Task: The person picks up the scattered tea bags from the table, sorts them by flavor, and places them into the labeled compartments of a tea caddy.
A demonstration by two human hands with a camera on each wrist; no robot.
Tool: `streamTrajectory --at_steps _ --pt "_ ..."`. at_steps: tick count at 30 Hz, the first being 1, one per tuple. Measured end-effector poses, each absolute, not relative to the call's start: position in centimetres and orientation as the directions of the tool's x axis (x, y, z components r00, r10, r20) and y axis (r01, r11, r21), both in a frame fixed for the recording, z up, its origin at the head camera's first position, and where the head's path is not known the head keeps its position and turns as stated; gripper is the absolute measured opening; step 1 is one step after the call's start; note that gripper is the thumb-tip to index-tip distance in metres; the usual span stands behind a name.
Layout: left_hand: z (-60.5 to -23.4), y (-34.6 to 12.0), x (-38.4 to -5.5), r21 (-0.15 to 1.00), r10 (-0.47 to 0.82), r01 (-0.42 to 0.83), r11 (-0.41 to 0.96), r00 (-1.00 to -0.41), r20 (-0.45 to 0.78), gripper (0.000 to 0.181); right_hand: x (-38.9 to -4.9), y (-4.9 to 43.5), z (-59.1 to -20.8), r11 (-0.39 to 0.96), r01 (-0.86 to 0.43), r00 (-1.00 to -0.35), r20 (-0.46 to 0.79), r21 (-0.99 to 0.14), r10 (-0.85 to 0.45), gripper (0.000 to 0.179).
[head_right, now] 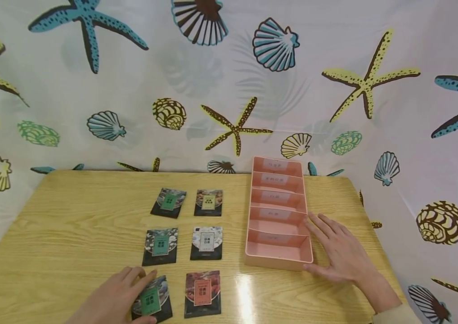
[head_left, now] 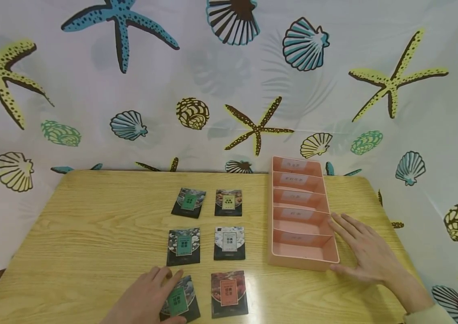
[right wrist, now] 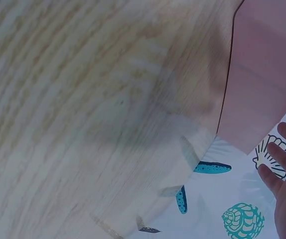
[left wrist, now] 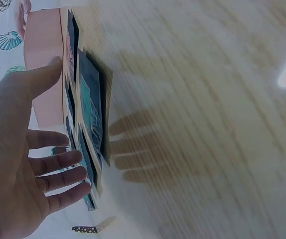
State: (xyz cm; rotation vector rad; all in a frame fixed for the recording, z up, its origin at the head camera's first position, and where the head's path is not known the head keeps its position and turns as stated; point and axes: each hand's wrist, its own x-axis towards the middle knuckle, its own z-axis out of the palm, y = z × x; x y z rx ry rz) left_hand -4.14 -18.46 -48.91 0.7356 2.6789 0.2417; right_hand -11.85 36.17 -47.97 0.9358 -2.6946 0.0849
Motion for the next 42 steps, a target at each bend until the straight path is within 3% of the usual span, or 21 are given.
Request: streamTrajectory --at_steps 7,14,27,38,42 --pt "-49.7 -18.2 -4.1 0.222 0.484 0.432 0.874 -0.807 -0.337 0.097 -12.0 36.4 -48.3 0.782 -0.622 -0.741 0.284 0.053 -0.609 0.101" --pt "-50.2 -18.3 -3.8 0.210 0.498 0.453 0.867 -0.817 -0.292 0.088 -12.1 36.4 -48.3 0.777 -0.627 -0.736 0.283 0.057 -0.615 0.098" --pt "-49.4 -17.5 -4.5 0.298 0.427 0.331 0.895 -0.828 -0.363 0.090 -12.1 36.5 -48.1 0.781 -0.622 -0.745 0.265 0.057 -0.613 0.098" --pt "-48.6 -17.7 -4.3 0.270 0.476 0.412 0.871 -0.842 -0.252 0.069 -12.1 36.4 -47.9 0.786 -0.615 -0.752 0.252 0.062 -0.609 0.098" --pt "-48.0 -17.8 -4.3 0.251 0.516 0.475 0.844 -0.846 -0.136 0.047 -12.2 36.5 -48.0 0.783 -0.619 -0.749 0.257 0.061 -0.611 0.098"
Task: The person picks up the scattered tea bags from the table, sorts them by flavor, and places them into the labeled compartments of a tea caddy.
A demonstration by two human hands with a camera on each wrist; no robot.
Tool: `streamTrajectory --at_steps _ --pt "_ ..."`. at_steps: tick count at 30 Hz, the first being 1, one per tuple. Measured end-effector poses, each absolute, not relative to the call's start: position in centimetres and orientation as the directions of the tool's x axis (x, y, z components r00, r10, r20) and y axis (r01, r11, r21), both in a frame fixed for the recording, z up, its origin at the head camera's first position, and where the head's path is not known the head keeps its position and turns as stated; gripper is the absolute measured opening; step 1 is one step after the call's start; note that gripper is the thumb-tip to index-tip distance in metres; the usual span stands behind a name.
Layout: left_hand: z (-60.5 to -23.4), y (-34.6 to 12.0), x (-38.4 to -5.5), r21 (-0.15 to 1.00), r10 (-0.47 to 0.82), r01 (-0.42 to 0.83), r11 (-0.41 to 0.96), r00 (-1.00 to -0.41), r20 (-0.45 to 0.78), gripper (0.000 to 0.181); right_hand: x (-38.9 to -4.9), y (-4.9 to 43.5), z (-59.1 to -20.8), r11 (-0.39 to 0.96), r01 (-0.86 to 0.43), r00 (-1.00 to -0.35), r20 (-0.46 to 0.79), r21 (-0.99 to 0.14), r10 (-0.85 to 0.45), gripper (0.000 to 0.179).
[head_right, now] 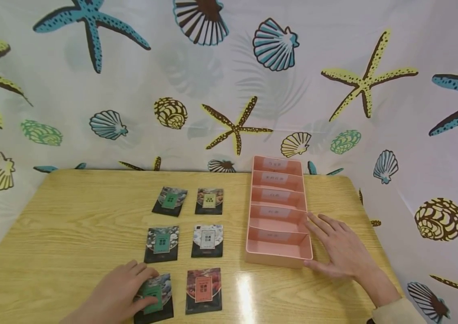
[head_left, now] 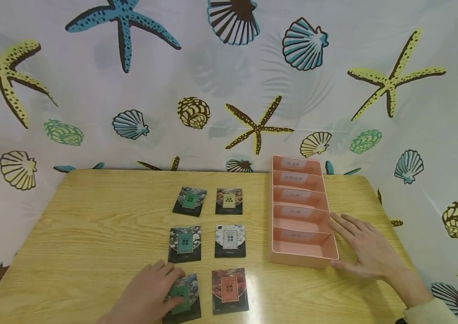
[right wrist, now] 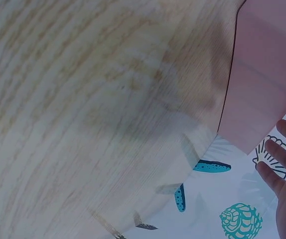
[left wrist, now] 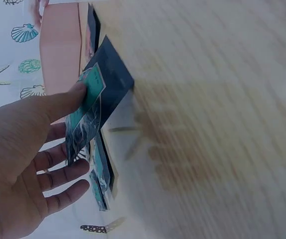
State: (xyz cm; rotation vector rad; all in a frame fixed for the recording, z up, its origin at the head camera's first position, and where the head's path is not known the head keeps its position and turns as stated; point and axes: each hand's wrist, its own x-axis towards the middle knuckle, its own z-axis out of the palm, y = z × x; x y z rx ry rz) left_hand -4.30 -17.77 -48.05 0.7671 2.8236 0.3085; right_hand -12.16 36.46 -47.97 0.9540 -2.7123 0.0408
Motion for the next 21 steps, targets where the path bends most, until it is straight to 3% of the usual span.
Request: streamTrajectory --at_steps 4,10,21 --pt "-47.5 -17.7 -4.6 0.244 0.534 0.509 0.826 -0.844 -0.046 0.027 -12.2 36.4 -47.9 0.782 -0.620 -0.746 0.260 0.063 -0.613 0.098" --pt "-46.8 -17.3 -4.9 0.298 0.515 0.494 0.817 -0.857 0.008 0.012 -12.1 36.4 -47.7 0.785 -0.616 -0.751 0.251 0.064 -0.610 0.098" --pt "-44.9 -15.6 -5.9 0.342 0.538 0.530 0.776 -0.839 0.080 0.009 -12.2 36.4 -47.7 0.781 -0.620 -0.749 0.244 0.071 -0.616 0.098"
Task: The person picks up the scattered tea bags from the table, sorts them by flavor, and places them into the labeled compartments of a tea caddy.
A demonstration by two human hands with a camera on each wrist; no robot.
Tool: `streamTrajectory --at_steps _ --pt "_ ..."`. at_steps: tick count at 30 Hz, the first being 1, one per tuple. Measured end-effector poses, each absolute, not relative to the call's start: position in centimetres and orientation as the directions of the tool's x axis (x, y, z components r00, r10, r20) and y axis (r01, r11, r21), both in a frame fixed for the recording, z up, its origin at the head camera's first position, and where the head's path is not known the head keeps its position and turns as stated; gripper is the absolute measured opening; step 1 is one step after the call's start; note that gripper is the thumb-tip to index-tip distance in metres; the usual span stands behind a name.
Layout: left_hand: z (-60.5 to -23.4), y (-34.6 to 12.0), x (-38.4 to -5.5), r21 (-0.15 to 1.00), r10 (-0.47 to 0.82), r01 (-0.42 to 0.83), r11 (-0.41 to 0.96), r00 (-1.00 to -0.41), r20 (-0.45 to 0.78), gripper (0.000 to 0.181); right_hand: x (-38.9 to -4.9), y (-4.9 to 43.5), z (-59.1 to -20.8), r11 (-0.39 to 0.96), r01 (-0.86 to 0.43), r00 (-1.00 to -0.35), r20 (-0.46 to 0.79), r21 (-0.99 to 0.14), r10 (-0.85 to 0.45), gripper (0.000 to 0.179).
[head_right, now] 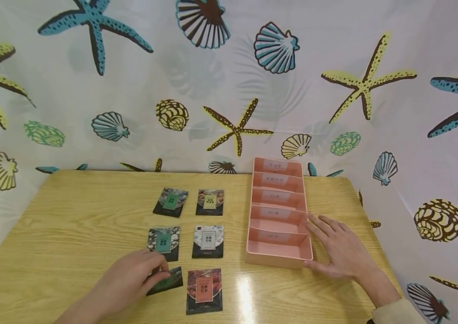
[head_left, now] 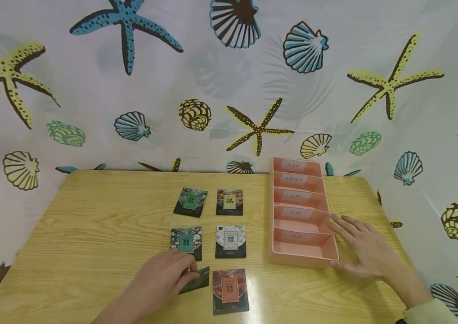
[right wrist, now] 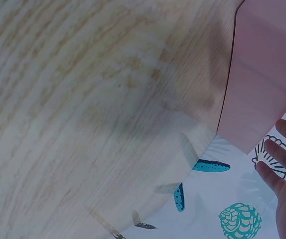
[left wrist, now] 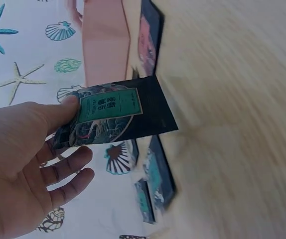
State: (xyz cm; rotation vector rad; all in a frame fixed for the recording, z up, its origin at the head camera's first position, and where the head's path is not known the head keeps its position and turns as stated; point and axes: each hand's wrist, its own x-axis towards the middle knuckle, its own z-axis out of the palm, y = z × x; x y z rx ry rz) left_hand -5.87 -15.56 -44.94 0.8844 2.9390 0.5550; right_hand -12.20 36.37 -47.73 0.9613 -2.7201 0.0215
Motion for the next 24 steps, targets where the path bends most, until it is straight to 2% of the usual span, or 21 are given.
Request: streamTrajectory --at_steps 9,17,24 --pt "-43.3 -14.2 -7.2 0.364 0.576 0.586 0.724 -0.804 0.148 0.011 -12.3 36.2 -47.5 0.774 -0.628 -0.738 0.252 0.082 -0.626 0.098" --pt "-42.0 -12.4 -9.3 0.442 0.569 0.541 0.715 -0.819 0.081 0.012 -12.2 36.2 -47.7 0.772 -0.630 -0.736 0.255 0.081 -0.627 0.097" --pt "-41.4 -10.4 -11.1 0.524 0.575 0.533 0.665 -0.813 0.097 0.010 -12.2 36.2 -47.7 0.772 -0.631 -0.735 0.261 0.076 -0.626 0.097"
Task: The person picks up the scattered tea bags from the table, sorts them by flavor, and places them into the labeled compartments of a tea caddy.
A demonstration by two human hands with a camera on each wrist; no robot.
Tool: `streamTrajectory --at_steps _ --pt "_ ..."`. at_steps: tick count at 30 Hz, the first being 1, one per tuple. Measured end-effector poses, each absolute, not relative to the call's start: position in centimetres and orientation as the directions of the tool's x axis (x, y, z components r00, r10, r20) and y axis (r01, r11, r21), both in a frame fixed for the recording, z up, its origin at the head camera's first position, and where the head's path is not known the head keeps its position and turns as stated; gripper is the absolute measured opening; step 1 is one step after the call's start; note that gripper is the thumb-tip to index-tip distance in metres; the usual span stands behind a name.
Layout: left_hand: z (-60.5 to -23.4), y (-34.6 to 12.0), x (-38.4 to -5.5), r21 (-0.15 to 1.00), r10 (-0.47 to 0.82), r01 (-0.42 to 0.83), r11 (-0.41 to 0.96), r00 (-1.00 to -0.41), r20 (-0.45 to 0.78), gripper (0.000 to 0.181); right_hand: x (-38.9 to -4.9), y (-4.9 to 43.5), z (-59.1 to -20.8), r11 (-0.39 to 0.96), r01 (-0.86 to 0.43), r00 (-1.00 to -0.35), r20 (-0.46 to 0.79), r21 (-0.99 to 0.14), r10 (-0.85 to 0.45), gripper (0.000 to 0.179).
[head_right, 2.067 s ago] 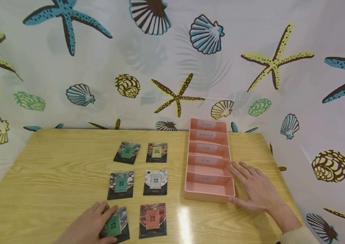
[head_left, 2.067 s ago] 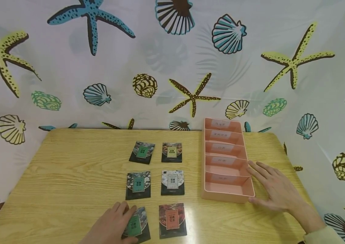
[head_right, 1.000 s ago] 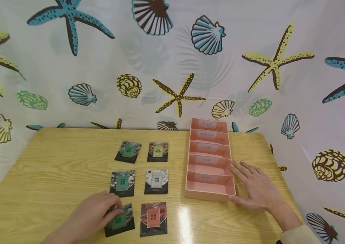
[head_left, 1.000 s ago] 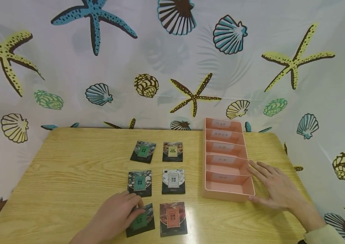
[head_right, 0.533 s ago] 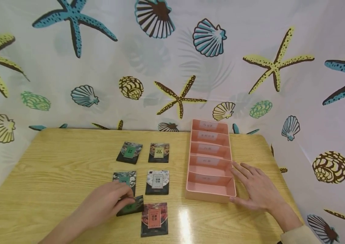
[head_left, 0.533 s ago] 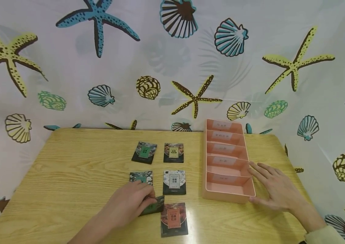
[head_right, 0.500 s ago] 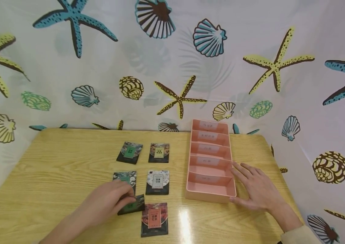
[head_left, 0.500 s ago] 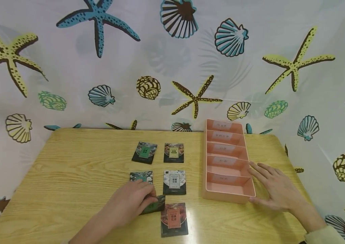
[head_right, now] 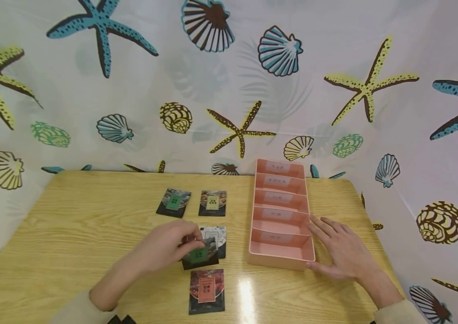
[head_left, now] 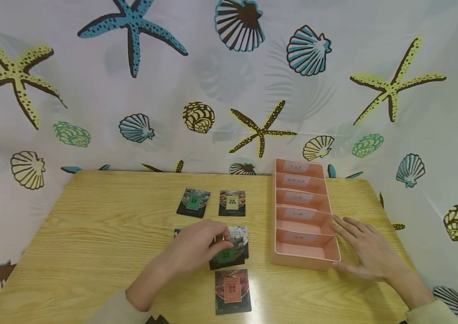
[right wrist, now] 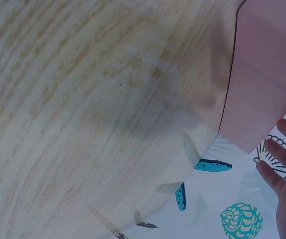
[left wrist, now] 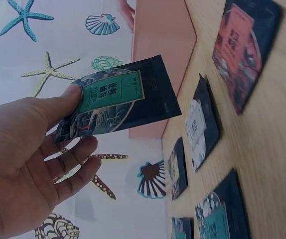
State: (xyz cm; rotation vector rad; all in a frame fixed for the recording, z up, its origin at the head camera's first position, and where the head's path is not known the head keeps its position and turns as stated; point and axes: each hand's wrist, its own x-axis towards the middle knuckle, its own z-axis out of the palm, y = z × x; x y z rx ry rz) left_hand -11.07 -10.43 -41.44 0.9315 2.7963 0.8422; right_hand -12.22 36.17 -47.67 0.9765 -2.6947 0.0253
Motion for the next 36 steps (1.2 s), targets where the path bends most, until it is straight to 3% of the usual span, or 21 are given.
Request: streamTrajectory --at_steps 7,26,36 --pt "-40.7 -8.0 -12.2 0.509 0.596 0.573 0.642 -0.791 0.138 0.010 -12.2 36.2 -47.8 0.781 -0.620 -0.748 0.240 0.080 -0.619 0.098" --pt "-38.5 -1.4 -14.4 0.390 0.695 0.737 0.552 -0.665 0.272 0.019 -12.2 36.1 -47.2 0.776 -0.626 -0.744 0.239 0.077 -0.624 0.100" --pt "-39.4 1.8 -15.5 0.342 0.723 0.793 0.503 -0.604 0.335 0.019 -12.0 36.3 -47.6 0.786 -0.616 -0.760 0.219 0.060 -0.612 0.101"
